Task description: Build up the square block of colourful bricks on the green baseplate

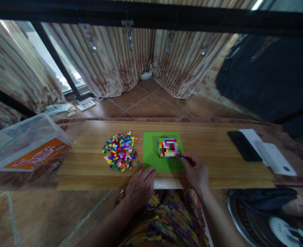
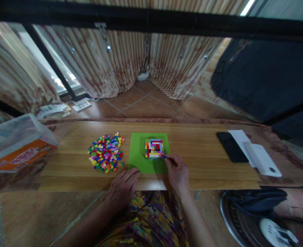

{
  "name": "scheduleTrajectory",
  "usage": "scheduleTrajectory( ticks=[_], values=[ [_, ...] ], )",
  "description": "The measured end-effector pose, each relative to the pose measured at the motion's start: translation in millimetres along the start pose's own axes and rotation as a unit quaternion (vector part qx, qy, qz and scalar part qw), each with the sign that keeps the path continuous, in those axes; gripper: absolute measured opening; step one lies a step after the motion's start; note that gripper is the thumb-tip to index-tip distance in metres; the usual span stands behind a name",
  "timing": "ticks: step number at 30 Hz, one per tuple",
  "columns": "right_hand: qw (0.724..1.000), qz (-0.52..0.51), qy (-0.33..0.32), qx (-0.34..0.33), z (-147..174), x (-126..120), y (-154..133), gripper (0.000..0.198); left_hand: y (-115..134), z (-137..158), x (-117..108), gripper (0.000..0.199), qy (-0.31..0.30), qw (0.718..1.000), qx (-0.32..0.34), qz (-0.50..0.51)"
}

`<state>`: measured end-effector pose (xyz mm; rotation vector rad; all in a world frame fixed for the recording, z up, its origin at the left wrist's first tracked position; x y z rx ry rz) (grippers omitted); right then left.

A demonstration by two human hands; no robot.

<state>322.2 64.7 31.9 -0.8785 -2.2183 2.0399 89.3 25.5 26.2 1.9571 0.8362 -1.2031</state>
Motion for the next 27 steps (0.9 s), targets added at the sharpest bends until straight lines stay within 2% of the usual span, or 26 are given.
scheduleTrajectory(
  ticks=[6, 14, 21, 27],
  values=[
    [0.998, 0.023, -0.024, -0.057, -6.2, 3.8, -6.1, 0.028, -0.1, 0.6, 0.4, 0.031, -0.005, 1.0, -0.009, -0.002],
    [0.996, -0.015, -0.041, -0.078, -8.8, 7.8, -1.7, 0.023, 0.6, -0.9, -0.6, 0.031, -0.02, 1.0, -0.008, 0.009],
    [0.996, -0.05, -0.037, -0.063, -10.4, 9.2, 2.3, 0.02, 0.3, 0.4, -0.2, 0.032, -0.024, 1.0, -0.014, 0.005],
    [0.996, -0.092, -0.015, -0.013, -11.6, 11.1, 0.8, 0.021, 0.2, 1.0, 0.1, 0.032, -0.029, 0.999, -0.012, 0.011]
  ],
)
Point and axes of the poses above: each hand's wrist, its own z-axis away from the middle knuckle, its own x-axis out of the palm, y = z × x, the point moved 3 cm from there along -z, towards the middle knuckle, and after that the axes turned 6 degrees about -z, right-handed, at the moved point
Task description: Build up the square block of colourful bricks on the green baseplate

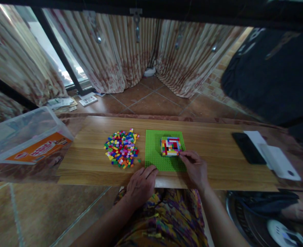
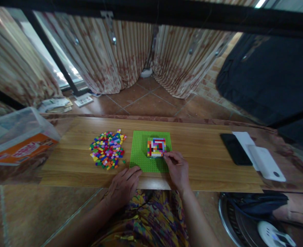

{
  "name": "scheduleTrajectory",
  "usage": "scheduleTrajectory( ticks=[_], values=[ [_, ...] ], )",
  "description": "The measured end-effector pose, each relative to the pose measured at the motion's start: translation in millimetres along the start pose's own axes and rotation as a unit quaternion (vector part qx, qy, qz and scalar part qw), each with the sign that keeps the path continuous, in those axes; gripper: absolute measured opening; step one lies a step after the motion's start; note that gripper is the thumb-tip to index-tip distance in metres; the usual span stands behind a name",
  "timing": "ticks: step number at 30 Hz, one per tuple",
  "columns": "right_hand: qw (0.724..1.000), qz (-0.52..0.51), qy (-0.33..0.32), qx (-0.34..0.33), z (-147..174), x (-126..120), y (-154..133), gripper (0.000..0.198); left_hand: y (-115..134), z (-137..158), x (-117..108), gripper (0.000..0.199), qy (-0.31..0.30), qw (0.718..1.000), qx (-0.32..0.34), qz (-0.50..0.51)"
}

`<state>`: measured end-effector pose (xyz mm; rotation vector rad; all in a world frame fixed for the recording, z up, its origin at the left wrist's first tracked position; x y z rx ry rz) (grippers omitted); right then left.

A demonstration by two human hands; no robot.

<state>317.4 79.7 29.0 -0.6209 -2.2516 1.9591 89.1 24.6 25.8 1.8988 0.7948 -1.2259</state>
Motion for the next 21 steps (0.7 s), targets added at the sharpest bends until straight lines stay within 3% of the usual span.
scheduleTrajectory(
  ticks=[7, 15, 21],
  values=[
    [0.997, -0.031, -0.022, 0.068, -4.1, 0.2, 7.9, 0.03, -0.1, -0.5, 0.1, 0.033, -0.007, 1.0, -0.002, 0.003],
    [0.988, -0.08, -0.042, 0.123, -7.0, 0.6, 9.4, 0.034, -2.2, 0.7, 3.3, 0.031, 0.057, 0.998, 0.016, -0.003],
    [0.97, -0.191, 0.083, 0.122, -5.8, -7.2, 18.0, 0.037, -8.7, -0.5, 1.2, 0.028, 0.066, 0.993, -0.02, 0.093]
  ],
)
Point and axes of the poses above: each hand's wrist, its own z-axis away from the middle knuckle, its own x-axis out of the palm, y = z × x, the point moved 3 cm from there along -z, towards the middle knuckle, and after that the axes turned 6 degrees about -z, right-handed, at the moved point
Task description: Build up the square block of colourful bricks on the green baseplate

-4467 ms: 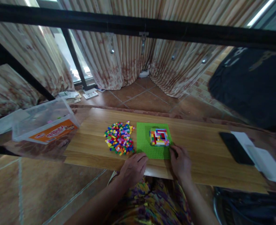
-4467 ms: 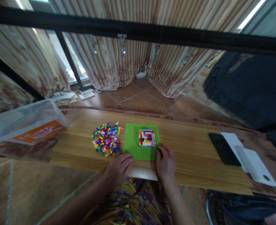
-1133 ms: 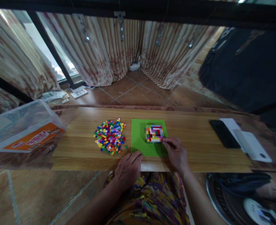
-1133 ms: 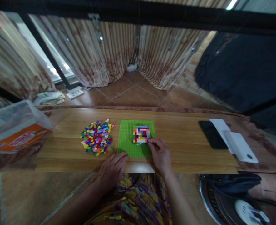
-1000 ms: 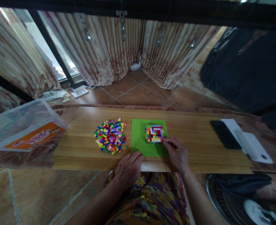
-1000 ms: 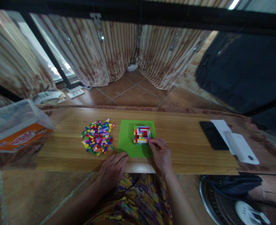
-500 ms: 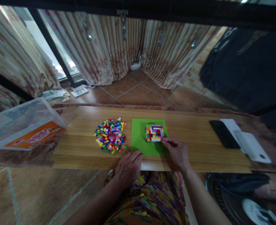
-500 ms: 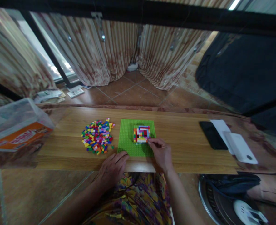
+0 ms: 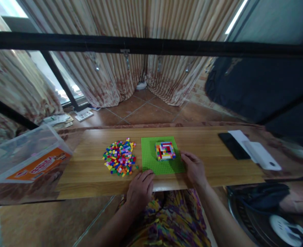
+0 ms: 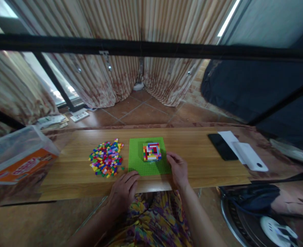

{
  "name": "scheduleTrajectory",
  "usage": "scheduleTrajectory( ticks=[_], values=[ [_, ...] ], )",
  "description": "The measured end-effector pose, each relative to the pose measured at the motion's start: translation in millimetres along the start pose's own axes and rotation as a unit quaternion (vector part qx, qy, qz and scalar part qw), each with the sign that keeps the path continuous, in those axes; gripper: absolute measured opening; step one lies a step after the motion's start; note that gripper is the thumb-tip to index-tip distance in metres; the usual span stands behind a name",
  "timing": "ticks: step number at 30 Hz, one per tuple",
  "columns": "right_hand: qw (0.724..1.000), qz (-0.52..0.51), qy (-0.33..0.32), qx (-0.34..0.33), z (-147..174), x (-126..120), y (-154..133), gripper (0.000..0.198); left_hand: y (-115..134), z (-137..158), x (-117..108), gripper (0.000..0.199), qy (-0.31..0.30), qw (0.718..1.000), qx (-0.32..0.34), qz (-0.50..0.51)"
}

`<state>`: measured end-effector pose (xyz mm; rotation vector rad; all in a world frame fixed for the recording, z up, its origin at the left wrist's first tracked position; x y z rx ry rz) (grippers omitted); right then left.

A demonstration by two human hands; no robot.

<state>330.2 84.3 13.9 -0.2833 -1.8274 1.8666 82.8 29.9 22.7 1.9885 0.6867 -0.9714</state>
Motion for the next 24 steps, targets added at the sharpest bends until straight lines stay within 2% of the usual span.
scheduleTrajectory(
  ticks=[4, 6, 8, 9, 11, 13, 14, 16, 18, 20, 24],
  values=[
    [0.999, 0.015, 0.006, -0.041, -13.0, 8.6, -10.2, 0.041, -4.2, -13.7, -8.0, 0.027, 0.023, 0.99, -0.089, 0.109],
    [0.996, 0.063, -0.022, -0.063, -23.8, 19.3, -18.0, 0.043, -5.5, -28.6, -11.6, 0.028, 0.043, 0.981, -0.121, 0.149],
    [0.982, 0.153, -0.069, -0.087, -35.3, 35.0, -25.3, 0.045, -8.2, -49.4, -12.9, 0.03, 0.059, 0.974, -0.138, 0.172],
    [0.967, 0.216, -0.087, -0.104, -40.5, 44.3, -28.8, 0.045, -10.4, -61.7, -12.3, 0.032, 0.063, 0.972, -0.142, 0.178],
    [0.913, 0.365, -0.096, -0.154, -48.2, 65.2, -35.6, 0.045, -17.1, -88.0, -8.1, 0.034, 0.068, 0.967, -0.15, 0.193],
    [0.895, 0.399, -0.102, -0.174, -51.2, 86.8, -39.7, 0.041, -25.7, -113.6, 0.6, 0.034, 0.068, 0.956, -0.175, 0.227],
    [0.868, 0.445, -0.111, -0.19, -50.5, 97.9, -40.4, 0.042, -29.6, -124.9, 6.6, 0.035, 0.069, 0.946, -0.194, 0.251],
    [0.82, 0.522, -0.126, -0.199, -46.6, 115.8, -37.7, 0.042, -34.2, -142.4, 20.8, 0.037, 0.076, 0.914, -0.235, 0.322],
    [0.78, 0.577, -0.146, -0.193, -41.3, 126.2, -30.7, 0.042, -31.8, -152.4, 36.1, 0.039, 0.081, 0.874, -0.243, 0.413],
    [0.759, 0.601, -0.172, -0.182, -37.4, 129.2, -22.4, 0.042, -24.9, -154.2, 49.2, 0.042, 0.078, 0.864, -0.233, 0.44],
    [0.752, 0.61, -0.185, -0.168, -37.9, 124.2, -13.3, 0.045, -12.3, -143.4, 62.8, 0.054, 0.097, 0.853, -0.205, 0.47]
  ],
)
Point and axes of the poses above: each hand's wrist, its own z-axis away from the middle knuckle, its own x-axis out of the palm, y = z × x, the point moved 3 cm from there along -z, towards the middle knuckle, and after that the axes turned 6 degrees about -z, right-handed, at the moved point
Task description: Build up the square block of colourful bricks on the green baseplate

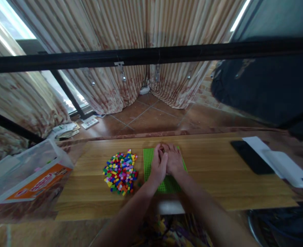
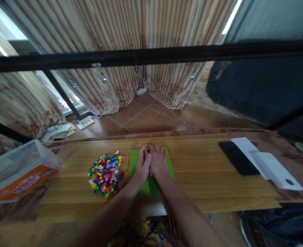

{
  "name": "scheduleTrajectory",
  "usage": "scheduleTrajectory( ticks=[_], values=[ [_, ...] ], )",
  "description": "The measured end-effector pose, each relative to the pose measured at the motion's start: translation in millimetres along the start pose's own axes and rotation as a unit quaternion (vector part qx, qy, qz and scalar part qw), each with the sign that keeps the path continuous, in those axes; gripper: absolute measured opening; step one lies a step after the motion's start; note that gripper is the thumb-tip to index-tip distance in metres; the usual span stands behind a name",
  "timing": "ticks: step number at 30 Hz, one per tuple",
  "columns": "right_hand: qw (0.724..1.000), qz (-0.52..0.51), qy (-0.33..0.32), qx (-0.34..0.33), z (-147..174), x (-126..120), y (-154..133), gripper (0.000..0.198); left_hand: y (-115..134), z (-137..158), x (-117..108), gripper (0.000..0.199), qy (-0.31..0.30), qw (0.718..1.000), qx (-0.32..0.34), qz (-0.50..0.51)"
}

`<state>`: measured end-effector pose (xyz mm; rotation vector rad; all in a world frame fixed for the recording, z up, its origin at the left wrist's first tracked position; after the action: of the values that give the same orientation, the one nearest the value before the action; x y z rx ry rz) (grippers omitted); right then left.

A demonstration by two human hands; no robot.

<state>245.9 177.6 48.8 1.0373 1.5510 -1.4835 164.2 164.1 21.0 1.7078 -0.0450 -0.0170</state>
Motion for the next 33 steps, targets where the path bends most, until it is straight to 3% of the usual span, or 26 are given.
scheduleTrajectory(
  ticks=[8, 15, 18, 21, 27, 30, 33],
  values=[
    [1.0, 0.005, -0.022, -0.012, -0.7, 0.4, 2.3, 0.05, 4.7, 11.8, -5.3, 0.063, 0.016, 0.997, -0.029, -0.065],
    [0.999, 0.021, -0.042, -0.017, -2.4, -0.1, 3.3, 0.05, 6.0, 14.6, -4.7, 0.061, 0.036, 0.994, -0.001, -0.107],
    [0.999, 0.017, -0.043, -0.016, -2.2, -2.0, 1.1, 0.051, 8.2, 16.5, -14.6, 0.056, 0.056, 0.983, 0.028, -0.171],
    [0.999, 0.039, -0.036, -0.011, -1.8, -4.0, -1.6, 0.053, 15.0, 15.3, -38.7, 0.043, 0.07, 0.954, 0.067, -0.283],
    [0.997, 0.067, -0.026, -0.025, -3.4, -1.3, -0.5, 0.055, 45.6, 11.7, -107.7, 0.023, 0.084, 0.862, 0.117, -0.485],
    [0.997, 0.062, -0.023, -0.028, -4.9, 1.2, 2.8, 0.055, 59.9, 29.1, -138.2, 0.025, 0.105, 0.845, 0.138, -0.506],
    [0.997, 0.061, -0.025, -0.028, -6.3, 3.5, 4.3, 0.055, 58.6, 61.2, -167.8, 0.025, 0.124, 0.835, 0.155, -0.514]
  ],
)
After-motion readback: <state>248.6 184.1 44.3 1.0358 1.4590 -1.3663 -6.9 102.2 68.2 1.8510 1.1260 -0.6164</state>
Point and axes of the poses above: each hand's wrist, its own z-axis away from the middle knuckle, its own x-axis out of the palm, y = z × x, the point moved 3 cm from there along -z, towards the middle knuckle, and after that the axes turned 6 degrees about -z, right-handed, at the moved point
